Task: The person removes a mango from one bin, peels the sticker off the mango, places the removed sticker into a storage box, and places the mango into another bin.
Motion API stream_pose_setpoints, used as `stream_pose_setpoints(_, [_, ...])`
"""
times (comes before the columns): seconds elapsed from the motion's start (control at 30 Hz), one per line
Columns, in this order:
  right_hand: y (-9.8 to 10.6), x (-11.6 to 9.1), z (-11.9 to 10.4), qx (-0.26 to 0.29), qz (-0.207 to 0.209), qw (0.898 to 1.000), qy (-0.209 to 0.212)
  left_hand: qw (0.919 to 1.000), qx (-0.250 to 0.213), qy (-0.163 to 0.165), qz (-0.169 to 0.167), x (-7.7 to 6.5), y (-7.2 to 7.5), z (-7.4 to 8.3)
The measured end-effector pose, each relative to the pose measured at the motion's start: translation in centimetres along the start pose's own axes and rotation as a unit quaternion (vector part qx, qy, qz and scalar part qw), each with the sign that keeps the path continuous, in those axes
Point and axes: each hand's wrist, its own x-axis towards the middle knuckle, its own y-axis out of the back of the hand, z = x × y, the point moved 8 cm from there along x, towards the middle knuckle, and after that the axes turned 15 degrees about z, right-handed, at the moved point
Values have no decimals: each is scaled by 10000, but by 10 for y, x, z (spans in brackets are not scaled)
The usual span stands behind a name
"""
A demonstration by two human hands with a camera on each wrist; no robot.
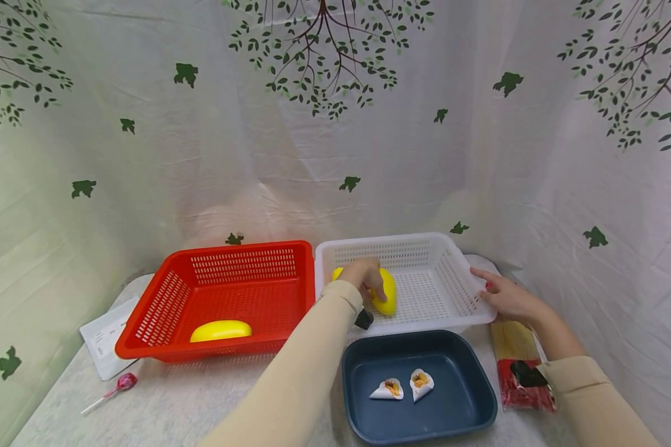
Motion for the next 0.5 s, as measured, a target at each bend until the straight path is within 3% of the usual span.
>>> stream_pose_setpoints(0.3, [0, 0, 2, -6, -28, 10000, -10, 9984, -556, 81, -71, 15, -7, -4])
stream_pose_setpoints(0.5, [0, 0, 2, -6, -16, 10000, 34, 9981, -602, 67, -91, 14, -3, -3])
